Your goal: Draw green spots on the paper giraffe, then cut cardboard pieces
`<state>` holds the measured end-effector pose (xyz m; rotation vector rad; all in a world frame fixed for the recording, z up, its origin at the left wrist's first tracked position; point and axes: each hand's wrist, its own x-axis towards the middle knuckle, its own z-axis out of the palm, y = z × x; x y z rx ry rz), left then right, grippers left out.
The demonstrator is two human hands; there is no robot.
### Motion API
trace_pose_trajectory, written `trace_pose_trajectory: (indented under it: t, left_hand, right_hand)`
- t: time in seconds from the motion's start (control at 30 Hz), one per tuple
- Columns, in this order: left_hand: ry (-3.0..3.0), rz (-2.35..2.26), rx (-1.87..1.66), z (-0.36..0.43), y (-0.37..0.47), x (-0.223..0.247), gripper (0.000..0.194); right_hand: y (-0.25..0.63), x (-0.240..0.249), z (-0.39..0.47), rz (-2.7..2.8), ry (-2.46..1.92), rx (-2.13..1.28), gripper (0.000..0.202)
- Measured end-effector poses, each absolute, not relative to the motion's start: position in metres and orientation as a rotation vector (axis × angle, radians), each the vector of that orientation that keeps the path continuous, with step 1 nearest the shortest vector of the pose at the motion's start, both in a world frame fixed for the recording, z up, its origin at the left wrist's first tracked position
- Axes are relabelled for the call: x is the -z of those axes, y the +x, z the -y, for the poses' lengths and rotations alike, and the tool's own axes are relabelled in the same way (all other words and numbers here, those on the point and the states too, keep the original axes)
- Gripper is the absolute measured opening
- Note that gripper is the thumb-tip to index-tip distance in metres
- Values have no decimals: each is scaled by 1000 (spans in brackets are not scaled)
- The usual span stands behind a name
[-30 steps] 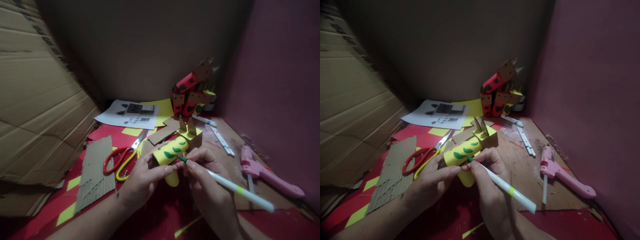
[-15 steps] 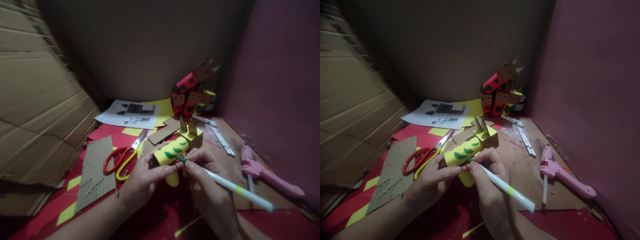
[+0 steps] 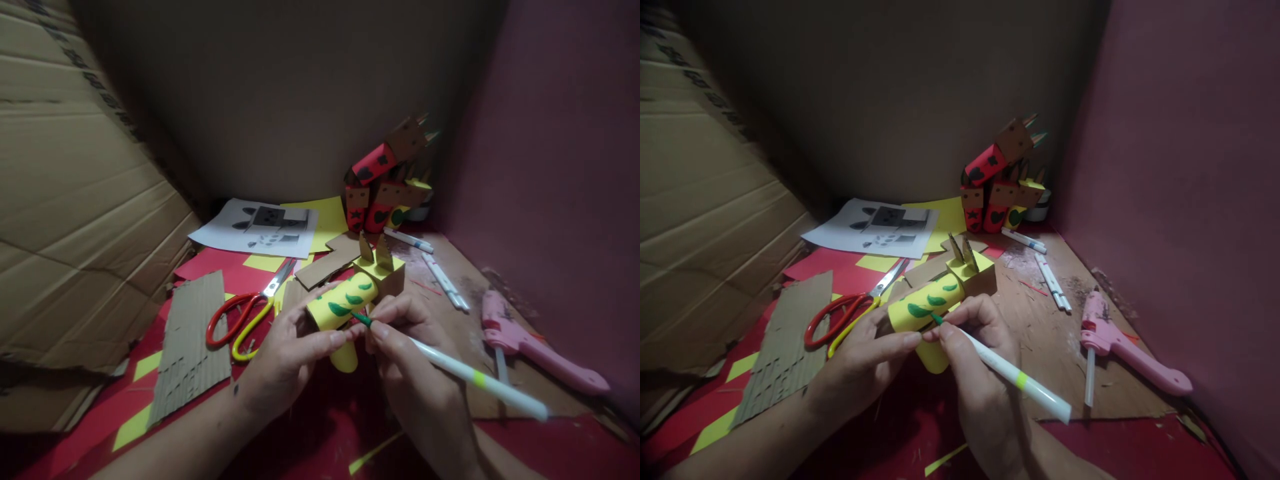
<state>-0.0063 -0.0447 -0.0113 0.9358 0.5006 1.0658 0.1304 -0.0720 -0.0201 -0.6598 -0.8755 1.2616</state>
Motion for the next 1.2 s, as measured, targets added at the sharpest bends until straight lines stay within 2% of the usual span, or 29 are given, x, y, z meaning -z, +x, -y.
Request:
trace_pose_trajectory:
  t: [0.83, 1.2]
  left_hand:
    - [949, -508, -1065, 46, -6, 11, 46]
    - [924, -552, -1060, 48, -6, 11, 54]
  right_hand:
    - [130, 18, 72, 834, -674, -1270, 4]
    - [131, 21, 73, 867, -620, -1273, 5]
